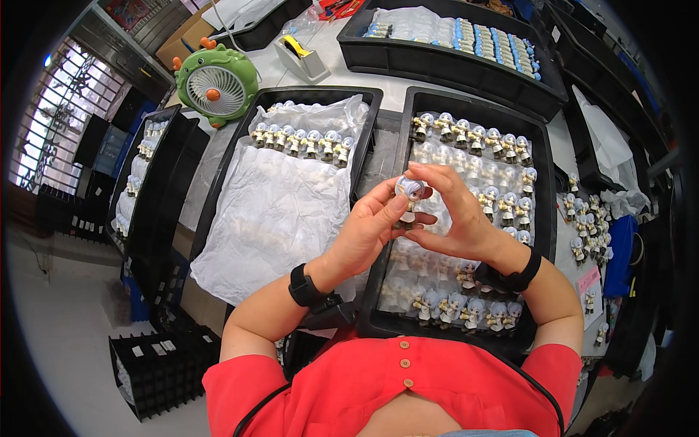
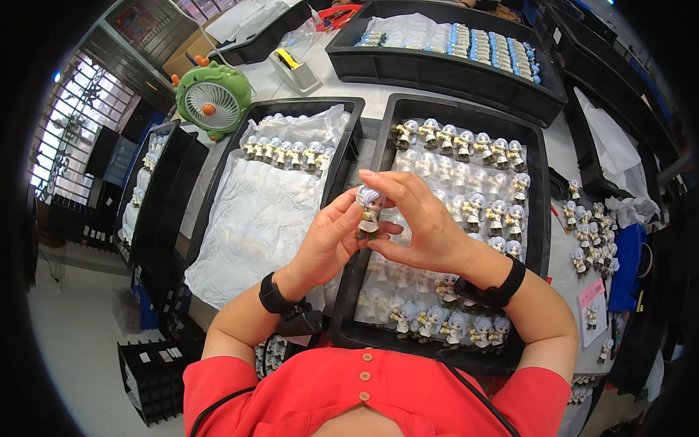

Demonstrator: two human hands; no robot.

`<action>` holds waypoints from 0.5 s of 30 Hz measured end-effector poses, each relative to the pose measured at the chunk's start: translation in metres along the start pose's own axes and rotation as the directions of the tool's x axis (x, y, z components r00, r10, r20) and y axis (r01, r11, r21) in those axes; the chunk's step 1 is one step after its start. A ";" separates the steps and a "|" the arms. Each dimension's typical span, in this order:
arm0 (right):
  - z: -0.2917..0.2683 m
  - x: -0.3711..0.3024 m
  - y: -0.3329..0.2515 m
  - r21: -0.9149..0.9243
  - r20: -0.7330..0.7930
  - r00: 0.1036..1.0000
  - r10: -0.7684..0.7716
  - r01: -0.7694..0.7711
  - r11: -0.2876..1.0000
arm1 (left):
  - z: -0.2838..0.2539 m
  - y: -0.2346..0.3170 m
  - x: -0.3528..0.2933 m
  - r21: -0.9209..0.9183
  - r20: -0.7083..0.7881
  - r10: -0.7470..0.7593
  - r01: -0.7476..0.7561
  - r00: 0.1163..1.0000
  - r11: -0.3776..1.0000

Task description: The person picks up small figurines from a tray, rotates them to inspect details, and places them into a second tray lined with white tissue paper. The process is repeated continuously for multiple identical figurines.

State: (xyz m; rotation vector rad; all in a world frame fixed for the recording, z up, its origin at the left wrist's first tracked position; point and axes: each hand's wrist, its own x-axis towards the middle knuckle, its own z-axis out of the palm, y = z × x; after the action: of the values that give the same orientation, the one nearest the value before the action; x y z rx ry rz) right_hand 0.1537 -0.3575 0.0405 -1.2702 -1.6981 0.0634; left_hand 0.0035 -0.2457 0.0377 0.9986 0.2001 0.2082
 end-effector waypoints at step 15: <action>-0.002 0.002 -0.001 0.033 0.060 0.996 0.064 -0.066 0.997 | -0.005 -0.001 0.000 -0.084 0.076 -0.004 0.011 0.997 0.996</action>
State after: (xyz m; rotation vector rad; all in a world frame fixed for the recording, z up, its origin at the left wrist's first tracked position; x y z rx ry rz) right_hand 0.1546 -0.3577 0.0436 -1.3089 -1.6988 0.1697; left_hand 0.0024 -0.2424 0.0346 0.9204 0.1250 0.1703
